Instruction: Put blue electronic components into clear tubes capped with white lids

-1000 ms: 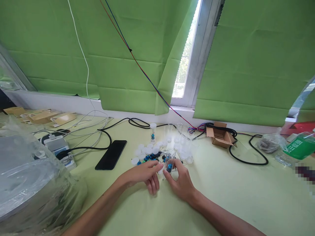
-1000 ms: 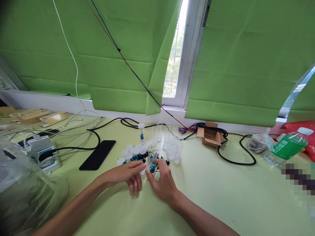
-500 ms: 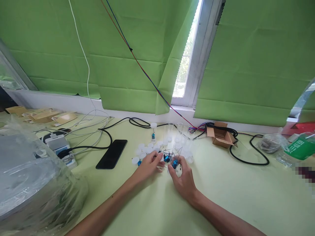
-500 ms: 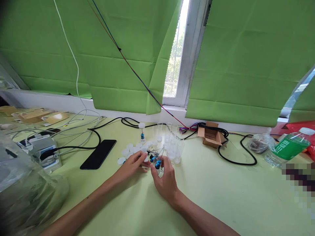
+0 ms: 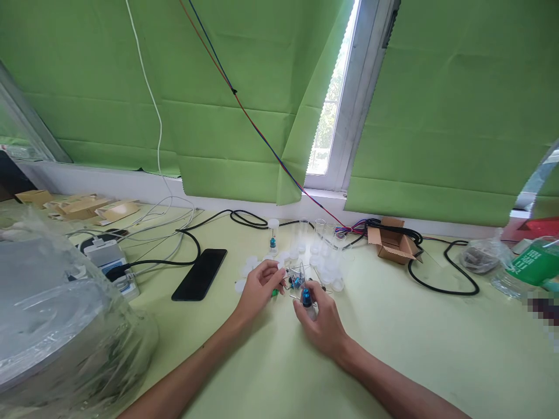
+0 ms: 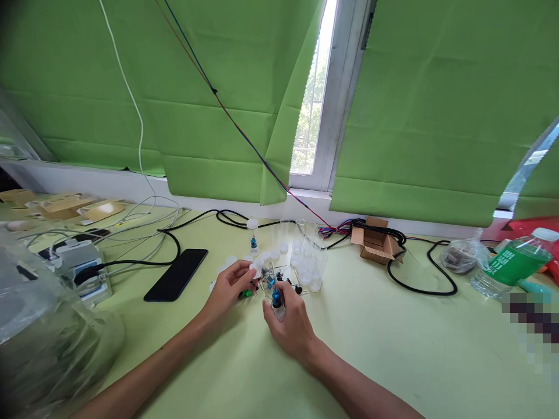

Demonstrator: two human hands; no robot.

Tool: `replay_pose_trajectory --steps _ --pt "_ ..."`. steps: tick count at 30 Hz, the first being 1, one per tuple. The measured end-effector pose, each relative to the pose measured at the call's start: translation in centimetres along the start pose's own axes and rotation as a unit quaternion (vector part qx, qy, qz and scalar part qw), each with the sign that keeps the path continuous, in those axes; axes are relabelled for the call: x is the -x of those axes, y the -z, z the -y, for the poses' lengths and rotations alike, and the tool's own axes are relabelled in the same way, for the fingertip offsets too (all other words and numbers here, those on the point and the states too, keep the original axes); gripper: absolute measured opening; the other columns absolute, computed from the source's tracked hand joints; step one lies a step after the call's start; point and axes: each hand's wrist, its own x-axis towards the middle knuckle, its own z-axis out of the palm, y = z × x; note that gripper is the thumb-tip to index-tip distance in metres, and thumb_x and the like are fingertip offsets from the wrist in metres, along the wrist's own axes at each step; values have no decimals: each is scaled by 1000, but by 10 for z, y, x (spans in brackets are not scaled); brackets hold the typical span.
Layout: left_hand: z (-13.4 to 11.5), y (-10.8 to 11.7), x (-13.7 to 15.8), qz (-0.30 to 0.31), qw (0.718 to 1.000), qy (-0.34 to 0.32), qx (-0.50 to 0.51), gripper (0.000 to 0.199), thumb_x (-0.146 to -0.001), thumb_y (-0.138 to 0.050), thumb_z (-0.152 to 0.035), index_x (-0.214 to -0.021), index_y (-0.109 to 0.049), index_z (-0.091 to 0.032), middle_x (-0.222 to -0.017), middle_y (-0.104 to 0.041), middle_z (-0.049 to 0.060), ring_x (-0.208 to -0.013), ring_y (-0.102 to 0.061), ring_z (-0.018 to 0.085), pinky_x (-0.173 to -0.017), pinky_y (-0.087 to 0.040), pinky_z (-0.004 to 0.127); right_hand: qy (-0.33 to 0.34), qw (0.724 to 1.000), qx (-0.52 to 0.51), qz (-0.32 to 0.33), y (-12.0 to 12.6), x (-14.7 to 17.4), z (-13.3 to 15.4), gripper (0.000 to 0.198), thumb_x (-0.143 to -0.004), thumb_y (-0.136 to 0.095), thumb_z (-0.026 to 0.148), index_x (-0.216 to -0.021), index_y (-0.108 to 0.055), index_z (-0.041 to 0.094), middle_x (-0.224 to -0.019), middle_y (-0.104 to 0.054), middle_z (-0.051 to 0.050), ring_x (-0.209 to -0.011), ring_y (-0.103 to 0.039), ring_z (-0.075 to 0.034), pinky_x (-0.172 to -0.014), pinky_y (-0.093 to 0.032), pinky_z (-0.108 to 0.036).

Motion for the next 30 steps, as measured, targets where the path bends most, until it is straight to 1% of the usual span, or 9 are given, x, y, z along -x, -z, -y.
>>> replay_pose_trajectory --steps 4,6,8,11,15,19,22,28,30 --pt "0 1 0 -8 999 0 41 34 -76 -70 -47 -93 -60 -20 -70 -60 -2 -61 -57 13 -57 -49 26 -6 1000 4 9 0 0 -1 17 -92 -51 31 -103 -53 18 -76 -55 1 -66 -49 -14 -63 -42 -25" --pt "1 2 0 -20 998 1 55 35 -78 -68 -49 -99 -60 -21 -69 -59 -2 -55 -54 12 -53 -47 24 -9 1000 1 16 0 0 -2 23 -93 -50 32 -110 -55 17 -80 -58 -1 -69 -53 -15 -65 -43 -25" --pt "2 3 -1 -30 998 3 60 36 -80 -65 -51 -100 -61 -22 -69 -57 -3 -51 -51 10 -47 -43 22 -7 1000 -2 19 0 0 -2 28 -94 -49 33 -115 -55 16 -85 -62 -3 -73 -56 -16 -69 -44 -26" --pt "4 3 -1 -28 998 5 63 36 -84 -59 -54 -100 -62 -22 -66 -51 -4 -49 -44 9 -41 -36 19 -1 1000 2 20 0 0 -2 27 -94 -50 33 -114 -57 17 -87 -65 -4 -75 -58 -17 -70 -45 -27" --pt "8 3 0 -16 999 -3 30 38 -88 -53 -56 -105 -61 -23 -57 -38 -7 -46 -35 9 -40 -31 18 9 999 12 38 1 1 2 26 -93 -51 33 -114 -58 18 -86 -66 -3 -73 -58 -17 -68 -44 -27" --pt "9 4 2 -3 1000 -8 -13 39 -91 -47 -57 -108 -60 -24 -55 -30 -8 -47 -31 10 -42 -29 19 3 998 13 60 2 2 4 27 -92 -52 32 -113 -56 17 -83 -65 -2 -68 -58 -16 -67 -44 -26" --pt "9 4 4 7 999 -16 -42 39 -93 -42 -57 -107 -58 -23 -55 -30 -8 -48 -31 10 -43 -28 19 1 998 24 63 2 2 2 25 -91 -53 32 -111 -56 17 -78 -63 -1 -64 -57 -15 -65 -43 -26" --pt "9 0 7 17 996 -33 -83 35 -95 -39 -54 -100 -56 -23 -59 -36 -7 -49 -34 10 -44 -30 19 16 997 38 63 0 2 0 26 -89 -54 31 -111 -55 17 -75 -63 -1 -61 -56 -15 -62 -43 -26" --pt "7 -1 9 -5 992 -54 -117 35 -94 -40 -53 -99 -57 -23 -58 -37 -7 -49 -36 10 -45 -31 20 21 997 44 60 0 2 0 26 -89 -55 31 -110 -55 17 -73 -63 0 -60 -56 -15 -61 -43 -25"
